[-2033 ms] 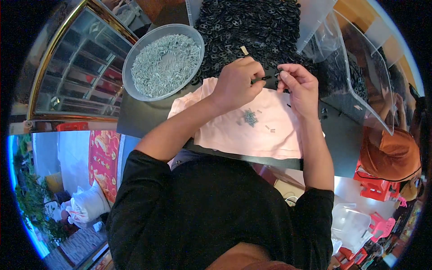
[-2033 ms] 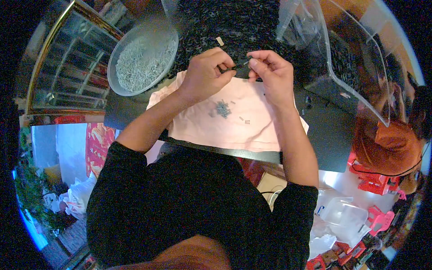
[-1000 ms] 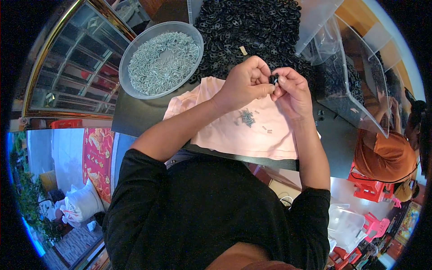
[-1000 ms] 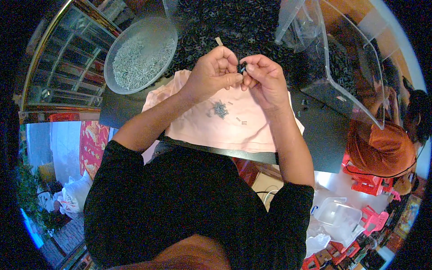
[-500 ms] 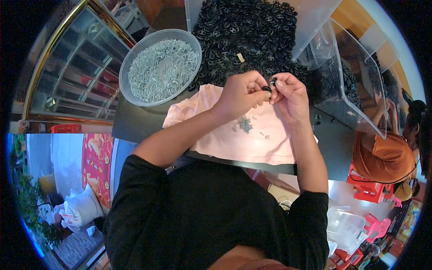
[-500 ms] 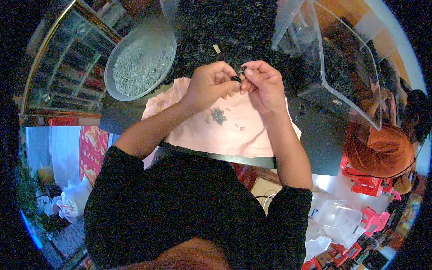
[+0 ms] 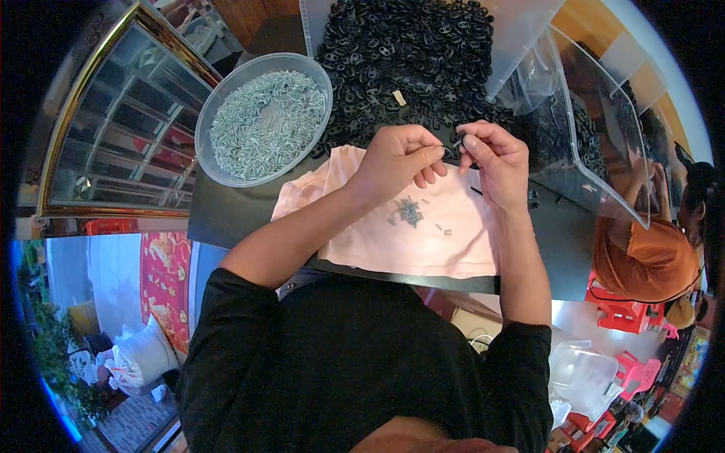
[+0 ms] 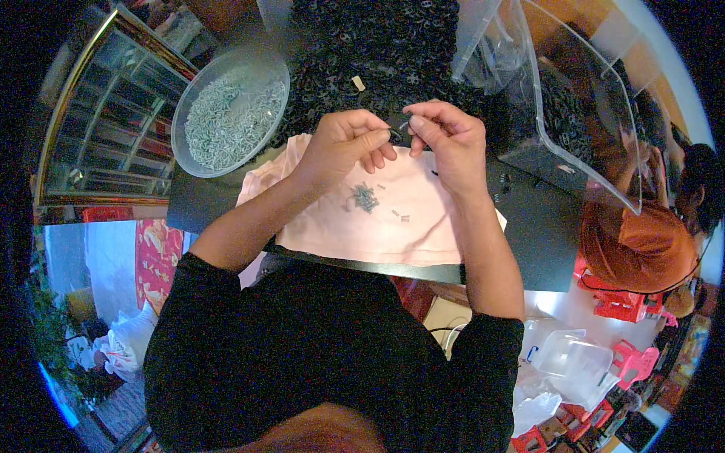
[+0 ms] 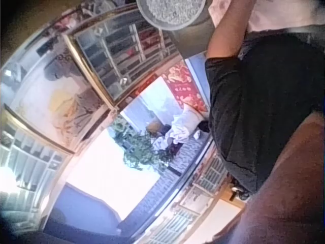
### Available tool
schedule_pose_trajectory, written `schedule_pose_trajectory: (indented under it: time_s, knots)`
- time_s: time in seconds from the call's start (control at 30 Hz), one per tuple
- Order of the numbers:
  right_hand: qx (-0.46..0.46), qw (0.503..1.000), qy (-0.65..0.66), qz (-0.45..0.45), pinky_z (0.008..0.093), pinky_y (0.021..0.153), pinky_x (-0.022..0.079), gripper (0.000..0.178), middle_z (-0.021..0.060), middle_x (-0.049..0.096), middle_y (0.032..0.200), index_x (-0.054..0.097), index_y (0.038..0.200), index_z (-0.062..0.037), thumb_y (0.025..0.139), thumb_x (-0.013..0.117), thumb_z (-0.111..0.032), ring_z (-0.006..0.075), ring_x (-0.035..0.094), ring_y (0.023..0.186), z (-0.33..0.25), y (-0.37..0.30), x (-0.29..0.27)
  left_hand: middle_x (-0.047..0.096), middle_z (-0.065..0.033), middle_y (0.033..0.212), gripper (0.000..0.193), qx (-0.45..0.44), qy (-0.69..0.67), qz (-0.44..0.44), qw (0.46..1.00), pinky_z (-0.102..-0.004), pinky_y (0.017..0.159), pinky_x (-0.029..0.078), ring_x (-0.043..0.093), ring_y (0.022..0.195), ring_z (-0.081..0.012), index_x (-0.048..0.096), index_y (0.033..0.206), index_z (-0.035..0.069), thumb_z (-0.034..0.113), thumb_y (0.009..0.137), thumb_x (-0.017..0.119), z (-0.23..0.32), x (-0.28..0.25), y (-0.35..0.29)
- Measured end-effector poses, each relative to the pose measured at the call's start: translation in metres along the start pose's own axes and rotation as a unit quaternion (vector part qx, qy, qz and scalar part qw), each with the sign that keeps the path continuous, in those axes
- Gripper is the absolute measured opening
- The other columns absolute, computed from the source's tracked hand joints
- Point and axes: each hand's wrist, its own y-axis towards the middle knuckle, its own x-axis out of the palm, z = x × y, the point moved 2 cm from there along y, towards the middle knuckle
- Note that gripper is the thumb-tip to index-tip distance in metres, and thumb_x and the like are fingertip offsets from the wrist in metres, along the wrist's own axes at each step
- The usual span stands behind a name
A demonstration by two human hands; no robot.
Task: The person assembles small parts by hand, picking up plastic components and metal pins from containers and inserting the pins into the components.
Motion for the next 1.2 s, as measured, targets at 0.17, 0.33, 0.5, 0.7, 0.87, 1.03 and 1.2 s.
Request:
schedule_pose_trajectory:
  time_s: [0.17, 0.33, 0.5, 0.7, 0.87, 1.03, 1.2]
  knots:
    - [-0.003, 0.999, -0.044, -0.006, 0.0194, 0.049, 0.045, 0.013, 0.0063, 0.056, 0.079, 0.062, 0.09, 0.0045, 0.079, 0.055, 0.006, 0.0094, 0.052, 0.056, -0.001, -0.001, 0.001, 0.061, -0.0074, 0.067, 0.011, 0.018, 0.016, -0.002, 1.0, -0.0185, 0.046, 0.044, 0.054, 0.052, -0.0066, 0.057, 0.082, -0.002, 0.009, 0.084, 0.055, -0.001, 0.0, 0.001]
    - [-0.003, 0.998, -0.058, -0.011, 0.0192, 0.049, 0.044, 0.013, 0.0053, 0.056, 0.079, 0.062, 0.09, 0.0042, 0.078, 0.055, 0.006, 0.0088, 0.052, 0.057, 0.0, -0.002, 0.002, 0.061, -0.0065, 0.066, 0.011, 0.024, 0.024, 0.006, 0.999, -0.0179, 0.045, 0.043, 0.053, 0.052, -0.0058, 0.057, 0.082, -0.002, 0.009, 0.083, 0.055, -0.002, 0.0, -0.001]
    - [-0.002, 0.996, -0.088, -0.021, 0.019, 0.05, 0.044, 0.012, 0.0046, 0.056, 0.079, 0.062, 0.089, 0.0036, 0.078, 0.056, 0.004, 0.0078, 0.052, 0.058, 0.0, -0.004, 0.004, 0.06, -0.0054, 0.065, 0.011, 0.017, 0.035, 0.016, 0.999, -0.0173, 0.044, 0.041, 0.052, 0.052, -0.005, 0.057, 0.081, -0.001, 0.009, 0.083, 0.055, -0.002, 0.002, -0.001]
    - [0.003, 0.995, -0.091, -0.025, 0.0186, 0.049, 0.043, 0.011, 0.0036, 0.056, 0.077, 0.062, 0.088, 0.003, 0.078, 0.057, 0.003, 0.0072, 0.051, 0.057, 0.004, -0.003, 0.005, 0.058, -0.0041, 0.063, 0.011, 0.013, 0.035, 0.023, 0.999, -0.0167, 0.043, 0.037, 0.048, 0.05, -0.004, 0.055, 0.079, 0.0, 0.01, 0.083, 0.054, -0.002, 0.002, -0.001]
    - [0.028, 0.997, -0.077, -0.016, 0.0186, 0.05, 0.043, 0.012, 0.003, 0.055, 0.075, 0.062, 0.089, 0.0029, 0.078, 0.058, 0.003, 0.0069, 0.051, 0.057, 0.008, -0.004, 0.008, 0.058, -0.0045, 0.062, 0.011, 0.005, 0.023, 0.042, 0.999, -0.0175, 0.042, 0.036, 0.047, 0.05, -0.0044, 0.054, 0.077, 0.0, 0.009, 0.083, 0.054, -0.004, 0.001, -0.002]
    - [0.014, 0.997, -0.069, -0.035, 0.018, 0.051, 0.042, 0.02, 0.0022, 0.054, 0.075, 0.061, 0.094, 0.0028, 0.074, 0.061, 0.006, 0.0058, 0.049, 0.059, 0.007, -0.006, 0.013, 0.057, -0.0037, 0.063, 0.01, 0.006, 0.008, 0.067, 0.998, -0.018, 0.046, 0.036, 0.048, 0.051, -0.0046, 0.054, 0.076, 0.0, 0.008, 0.082, 0.055, 0.0, 0.001, -0.003]
    - [-0.058, 0.985, -0.159, 0.02, 0.0159, 0.052, 0.038, 0.028, -0.0017, 0.052, 0.071, 0.063, 0.092, -0.002, 0.065, 0.07, 0.002, 0.0027, 0.044, 0.058, 0.012, -0.01, 0.02, 0.054, -0.0012, 0.062, 0.011, 0.005, -0.022, 0.08, 0.997, -0.0183, 0.048, 0.035, 0.047, 0.054, -0.0038, 0.054, 0.075, -0.001, 0.008, 0.081, 0.056, -0.002, 0.001, -0.003]
